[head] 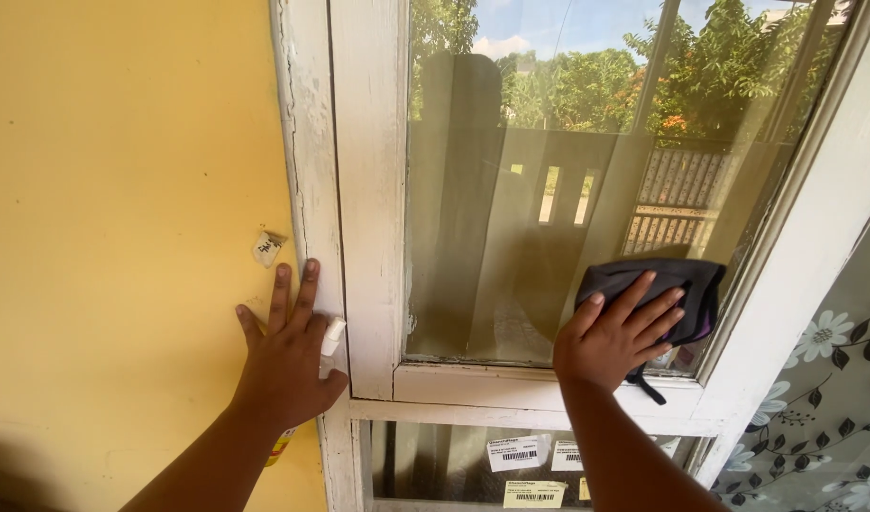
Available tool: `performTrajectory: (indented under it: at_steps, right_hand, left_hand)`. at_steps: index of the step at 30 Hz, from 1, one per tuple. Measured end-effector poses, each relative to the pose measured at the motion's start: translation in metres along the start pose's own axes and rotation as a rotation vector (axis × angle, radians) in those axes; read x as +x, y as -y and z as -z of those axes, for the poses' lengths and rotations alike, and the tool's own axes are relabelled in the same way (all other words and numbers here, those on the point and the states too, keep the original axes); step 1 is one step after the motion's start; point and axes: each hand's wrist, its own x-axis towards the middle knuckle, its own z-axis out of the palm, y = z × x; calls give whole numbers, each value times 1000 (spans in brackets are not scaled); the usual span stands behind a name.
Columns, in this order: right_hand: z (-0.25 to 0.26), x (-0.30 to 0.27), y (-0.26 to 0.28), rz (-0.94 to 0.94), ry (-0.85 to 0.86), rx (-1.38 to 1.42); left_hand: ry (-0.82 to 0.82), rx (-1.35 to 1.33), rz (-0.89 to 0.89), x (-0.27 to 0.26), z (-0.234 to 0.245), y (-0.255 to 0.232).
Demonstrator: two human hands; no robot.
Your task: Cleaning a glass window using a spray bottle and a cloth.
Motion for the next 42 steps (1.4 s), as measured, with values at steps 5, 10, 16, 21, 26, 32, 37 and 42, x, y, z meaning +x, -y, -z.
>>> performTrajectory:
  at_steps: [5, 10, 16, 21, 26, 32, 37, 42]
  right_hand:
    - [0, 12, 10, -40, -29, 24]
    - [2, 1, -5, -18, -12, -16]
    - [14, -26, -28, 142, 47, -42]
    - [-6, -84, -38, 346, 87, -43]
    - [-14, -141, 14, 614, 274, -80]
    - [-18, -129, -24, 706, 292, -106]
    - [-10, -98, -97, 251, 32, -42]
    - [-47, -110, -82, 45, -177, -16]
  left_hand:
    - [10, 3, -4, 3, 0, 0]
    - [42, -38, -17, 0, -3, 7]
    - [-60, -31, -38, -1, -13, 7]
    - [-86, -13, -34, 1, -11, 6]
    - [-76, -14, -19, 0, -9, 4]
    - [-60, -14, -28, -1, -7, 6]
    - [-33, 2, -27, -2, -6, 8]
    - [-96, -41, -44, -1, -12, 6]
